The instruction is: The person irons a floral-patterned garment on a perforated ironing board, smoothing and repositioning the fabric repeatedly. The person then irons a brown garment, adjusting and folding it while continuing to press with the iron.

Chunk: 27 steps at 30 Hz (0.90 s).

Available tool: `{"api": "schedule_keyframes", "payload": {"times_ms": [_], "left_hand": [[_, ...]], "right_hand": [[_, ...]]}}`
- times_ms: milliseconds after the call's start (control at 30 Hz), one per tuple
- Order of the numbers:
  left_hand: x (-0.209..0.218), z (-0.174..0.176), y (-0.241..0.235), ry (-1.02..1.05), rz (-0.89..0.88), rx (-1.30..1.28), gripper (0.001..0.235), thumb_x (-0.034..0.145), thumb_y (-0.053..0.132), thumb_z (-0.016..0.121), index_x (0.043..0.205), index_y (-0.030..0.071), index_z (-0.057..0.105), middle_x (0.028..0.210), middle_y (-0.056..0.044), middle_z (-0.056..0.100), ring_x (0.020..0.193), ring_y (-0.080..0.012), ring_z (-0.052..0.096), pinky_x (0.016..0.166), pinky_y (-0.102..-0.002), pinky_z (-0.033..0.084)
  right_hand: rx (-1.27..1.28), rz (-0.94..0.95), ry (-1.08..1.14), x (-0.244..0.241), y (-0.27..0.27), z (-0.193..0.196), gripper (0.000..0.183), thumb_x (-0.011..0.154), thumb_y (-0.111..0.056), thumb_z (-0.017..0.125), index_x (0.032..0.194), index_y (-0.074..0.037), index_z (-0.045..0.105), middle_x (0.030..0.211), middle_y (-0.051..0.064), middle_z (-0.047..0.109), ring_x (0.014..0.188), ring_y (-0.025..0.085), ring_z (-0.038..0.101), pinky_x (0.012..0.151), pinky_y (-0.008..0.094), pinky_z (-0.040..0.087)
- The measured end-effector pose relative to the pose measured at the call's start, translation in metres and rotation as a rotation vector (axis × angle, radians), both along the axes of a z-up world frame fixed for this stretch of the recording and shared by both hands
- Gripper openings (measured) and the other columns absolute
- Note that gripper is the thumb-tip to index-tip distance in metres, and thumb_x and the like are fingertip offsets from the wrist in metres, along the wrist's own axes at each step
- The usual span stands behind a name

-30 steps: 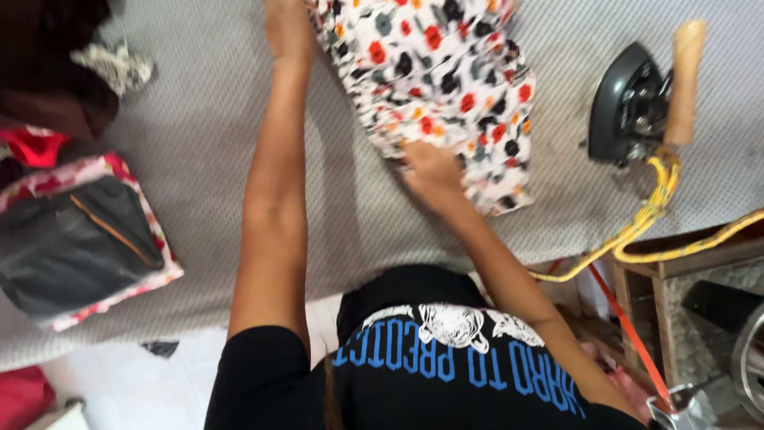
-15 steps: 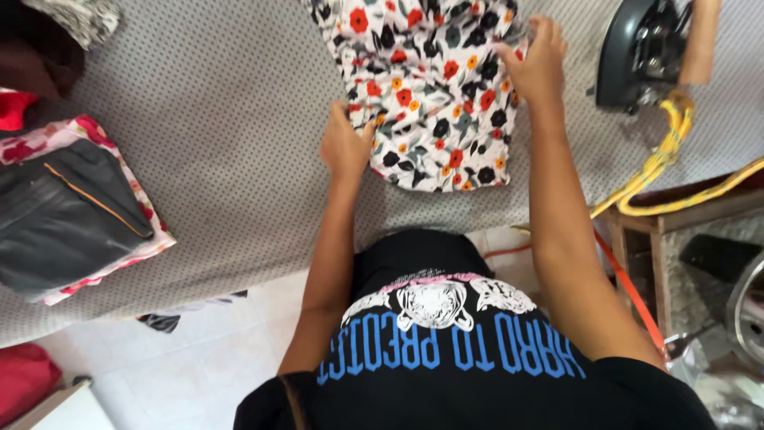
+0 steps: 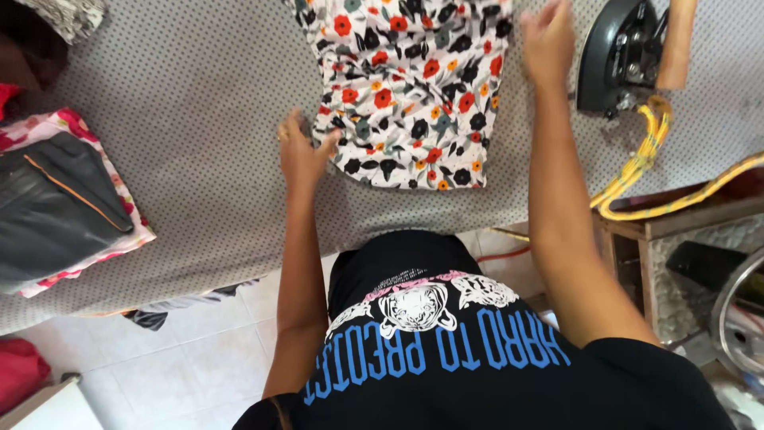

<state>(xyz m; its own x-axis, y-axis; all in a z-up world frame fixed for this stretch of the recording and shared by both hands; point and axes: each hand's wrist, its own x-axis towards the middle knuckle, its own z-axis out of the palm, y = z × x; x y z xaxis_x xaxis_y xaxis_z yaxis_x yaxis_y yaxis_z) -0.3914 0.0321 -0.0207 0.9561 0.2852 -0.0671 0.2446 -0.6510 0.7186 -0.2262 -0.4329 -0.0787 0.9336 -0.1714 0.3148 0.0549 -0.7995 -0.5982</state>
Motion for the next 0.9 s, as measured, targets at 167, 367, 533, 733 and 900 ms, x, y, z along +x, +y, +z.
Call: {"api": "schedule_keyframes", "payload": {"times_ms": [167,367,533,733,900], "left_hand": [[-0.018,0.013,-0.033,-0.355,-0.04,0.233,0.079,0.077,0.033,0.094,0.14,0.006,0.054,0.139,-0.022,0.049,0.13,-0.0407,0.05,0.11,-0.052,0.04],[-0.048,0.004,-0.052,-0.271,-0.804,0.21,0.035,0.088,0.033,0.08,0.118,0.018,0.07,0.12,-0.002,0.068,0.113,-0.0263,0.061,0.097,-0.043,0.044],[-0.051,0.016,-0.027,-0.171,-1.009,0.078,0.024,0.091,0.034,0.077,0.108,0.018,0.073,0.107,-0.001,0.071,0.098,-0.0241,0.066,0.087,-0.041,0.049],[-0.004,0.028,-0.101,-0.384,-0.747,0.101,0.031,0.1,0.015,0.067,0.131,0.014,0.064,0.122,-0.005,0.067,0.112,-0.0273,0.063,0.097,-0.042,0.05],[0.06,-0.009,-0.175,-0.509,-0.588,0.431,0.057,0.08,0.003,0.059,0.134,0.021,0.06,0.128,-0.003,0.063,0.119,-0.0249,0.06,0.101,-0.047,0.046]], "right_hand": [[-0.135,0.123,0.868,-0.157,0.048,0.035,0.05,0.078,-0.052,0.085,0.081,-0.006,0.065,0.078,0.017,0.072,0.076,0.036,0.07,0.073,0.046,0.054],[0.125,0.023,0.552,-0.21,0.054,0.047,0.051,0.074,-0.032,0.088,0.111,-0.007,0.063,0.083,0.016,0.068,0.075,0.031,0.068,0.07,0.042,0.054],[0.019,0.09,0.606,-0.203,0.022,0.074,0.056,0.067,-0.033,0.094,0.105,-0.007,0.064,0.087,0.014,0.071,0.077,0.029,0.068,0.07,0.042,0.054],[-0.456,-0.124,0.055,-0.081,-0.112,0.101,0.03,0.087,-0.022,0.082,0.111,-0.008,0.07,0.109,0.015,0.071,0.105,0.038,0.062,0.089,0.055,0.047],[-0.529,-0.184,0.283,-0.005,-0.171,0.083,0.04,0.086,-0.03,0.086,0.108,-0.001,0.068,0.102,0.025,0.068,0.092,0.048,0.062,0.076,0.064,0.049]]}}
